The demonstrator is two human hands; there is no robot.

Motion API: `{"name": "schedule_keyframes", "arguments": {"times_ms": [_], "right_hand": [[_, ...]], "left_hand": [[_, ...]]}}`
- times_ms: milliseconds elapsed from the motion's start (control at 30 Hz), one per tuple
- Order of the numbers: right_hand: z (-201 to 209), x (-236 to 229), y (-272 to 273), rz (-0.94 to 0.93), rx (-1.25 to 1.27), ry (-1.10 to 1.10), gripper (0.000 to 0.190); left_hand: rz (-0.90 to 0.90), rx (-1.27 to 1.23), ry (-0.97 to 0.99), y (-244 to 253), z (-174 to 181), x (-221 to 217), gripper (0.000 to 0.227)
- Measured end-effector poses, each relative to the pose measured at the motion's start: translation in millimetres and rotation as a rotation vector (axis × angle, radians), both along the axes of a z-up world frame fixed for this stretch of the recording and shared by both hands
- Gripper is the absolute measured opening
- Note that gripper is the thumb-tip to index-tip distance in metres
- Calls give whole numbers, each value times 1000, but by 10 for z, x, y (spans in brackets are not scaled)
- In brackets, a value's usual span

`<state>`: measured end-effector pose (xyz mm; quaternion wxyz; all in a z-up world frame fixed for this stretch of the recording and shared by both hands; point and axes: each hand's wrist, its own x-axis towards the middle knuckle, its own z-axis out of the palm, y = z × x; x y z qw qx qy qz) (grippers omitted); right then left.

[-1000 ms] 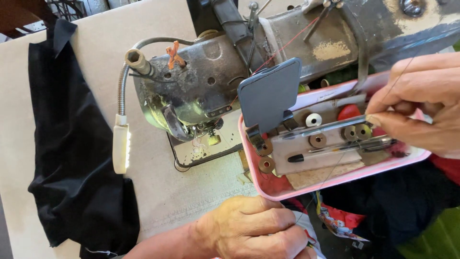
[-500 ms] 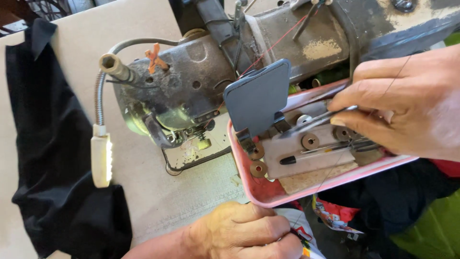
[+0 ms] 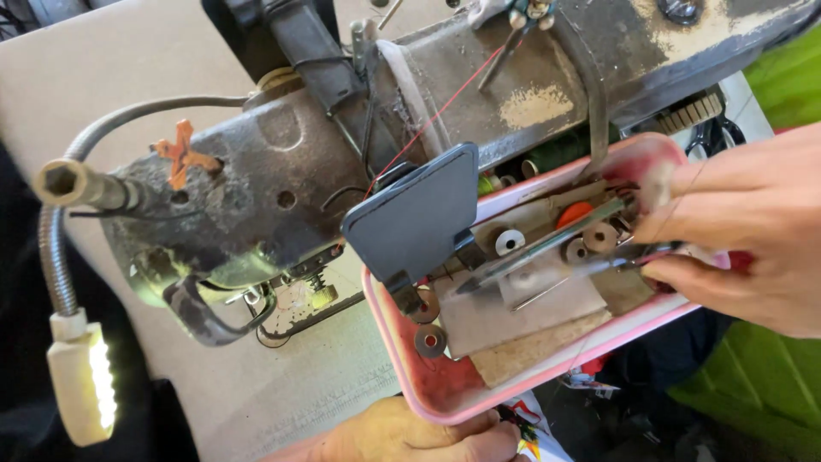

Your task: The person adjusts a screw on the side of a Juki sewing machine using a screwdriver. They then pick up a small metal part from a pink container, examine it, and place it back. The person continues to manipulate small components and tools near the machine's motor area.

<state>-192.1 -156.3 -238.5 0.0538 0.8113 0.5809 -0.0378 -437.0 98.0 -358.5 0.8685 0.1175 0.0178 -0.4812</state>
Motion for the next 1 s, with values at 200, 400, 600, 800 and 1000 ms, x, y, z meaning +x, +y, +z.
{"name": "schedule_keyframes", "arguments": {"times_ms": [200,400,600,800,1000], "right_hand": [[233,29,85,-62,179,241,24],[216,-13,309,39,304,268,16],[35,31,185,-22,-325,203,33],[-69,-62,134,65,44,67,13],[-61,-146,94,-93,-68,-169,14]], "left_hand": [[201,-136,383,-203,93,22,63],[-61,598,-244,-88,139,141,20],[858,1292,-2107,-74,135,79,14],[975,1120,-1892,-145,380,47,15],[1167,1161,-1828,-266,549,-35,14]]}}
